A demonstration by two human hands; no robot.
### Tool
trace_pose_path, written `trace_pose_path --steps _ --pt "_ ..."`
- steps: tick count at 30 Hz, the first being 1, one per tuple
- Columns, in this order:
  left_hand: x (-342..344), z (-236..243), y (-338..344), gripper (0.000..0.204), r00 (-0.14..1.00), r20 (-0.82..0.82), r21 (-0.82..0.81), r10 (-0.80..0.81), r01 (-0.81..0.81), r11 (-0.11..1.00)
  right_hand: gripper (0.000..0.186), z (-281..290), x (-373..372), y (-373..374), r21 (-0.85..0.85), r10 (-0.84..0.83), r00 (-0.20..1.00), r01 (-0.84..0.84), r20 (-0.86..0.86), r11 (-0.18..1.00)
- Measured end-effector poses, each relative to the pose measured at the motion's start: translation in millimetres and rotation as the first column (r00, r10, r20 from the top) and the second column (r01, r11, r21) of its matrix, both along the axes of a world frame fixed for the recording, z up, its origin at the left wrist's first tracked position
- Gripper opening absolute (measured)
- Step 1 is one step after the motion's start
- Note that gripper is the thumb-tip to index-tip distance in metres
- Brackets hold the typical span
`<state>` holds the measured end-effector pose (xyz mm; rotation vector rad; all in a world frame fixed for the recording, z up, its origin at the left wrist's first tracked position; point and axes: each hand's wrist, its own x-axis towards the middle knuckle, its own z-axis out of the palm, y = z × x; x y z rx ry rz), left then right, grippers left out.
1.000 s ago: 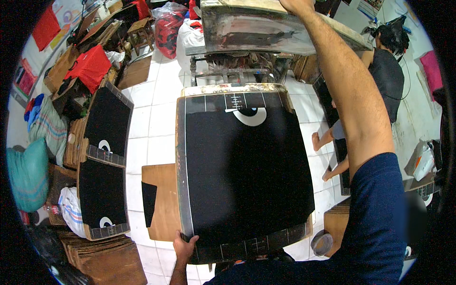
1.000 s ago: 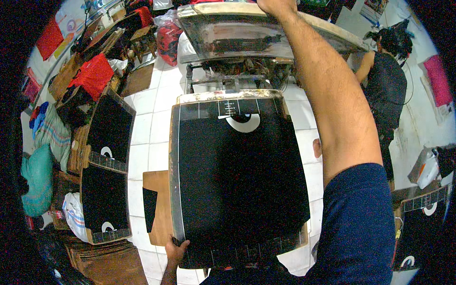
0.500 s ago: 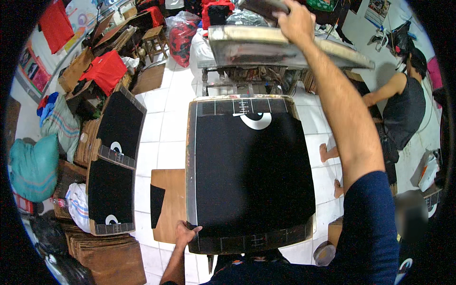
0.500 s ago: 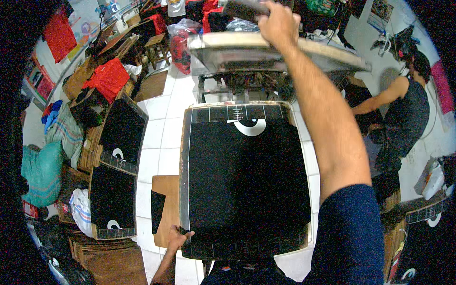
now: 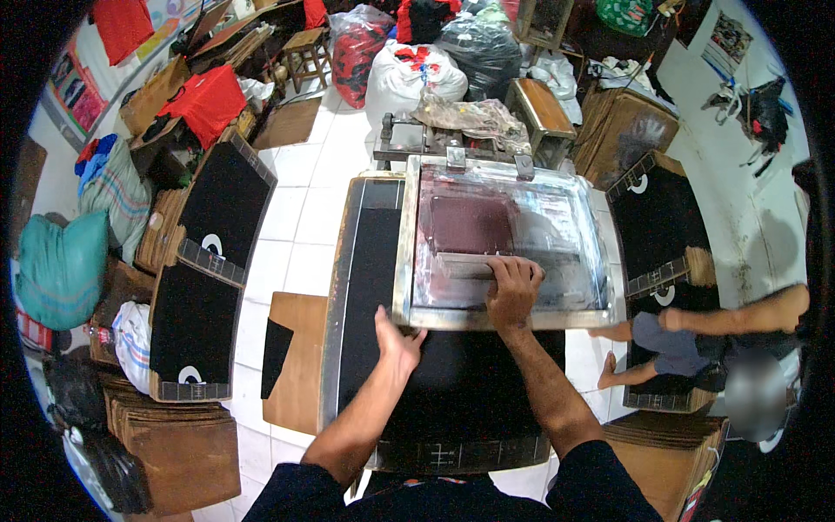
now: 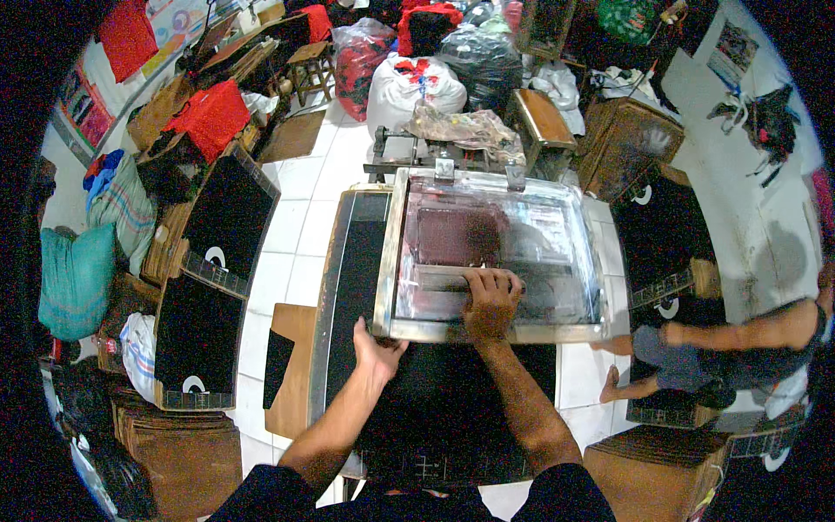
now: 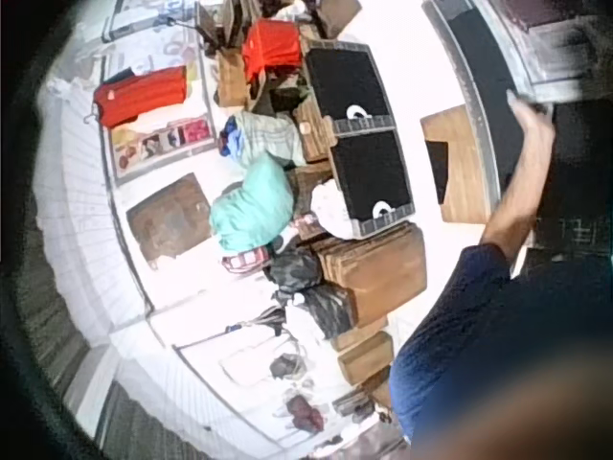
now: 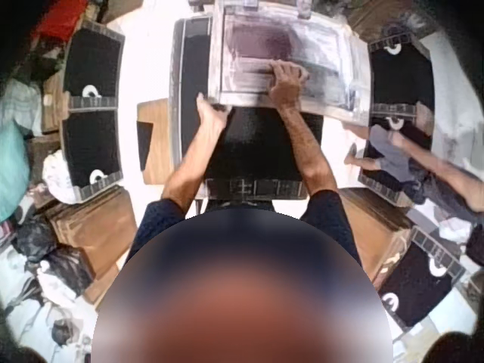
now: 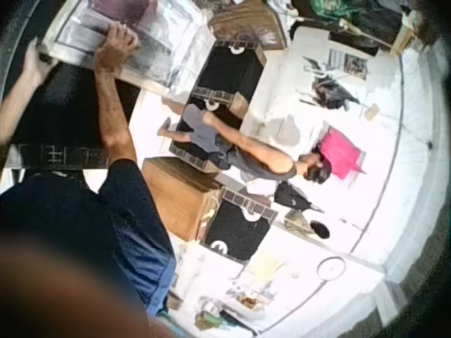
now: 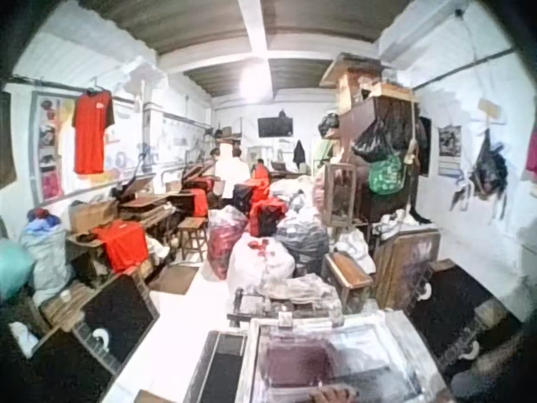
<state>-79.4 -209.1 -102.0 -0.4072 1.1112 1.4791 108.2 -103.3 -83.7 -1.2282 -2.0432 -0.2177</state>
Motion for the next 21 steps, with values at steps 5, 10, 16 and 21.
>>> trace_pose_path --steps 5,10,16,21 --pt "-8 -93 -34 0.067 0.272 -0.922 -0.267 -0.277 0.073 0.961 0.038 -28 -10 99 -0.292 0.070 0.980 -0.013 0.186 0.956" --pt "-25 -110 -25 0.130 -0.577 -0.779 -0.490 -0.246 0.315 0.813 0.048 -46 -49 210 -0.201 0.044 0.961 0.013 0.273 0.980" --pt "-24 -103 -21 0.127 -0.545 -0.784 -0.533 -0.298 0.343 0.774 0.050 -71 -61 233 -0.237 0.040 0.954 0.033 0.297 0.971" --pt "-24 -105 -21 0.126 -0.567 -0.793 -0.478 -0.224 0.349 0.806 0.048 -56 -39 149 -0.271 0.071 0.940 0.024 0.335 0.962"
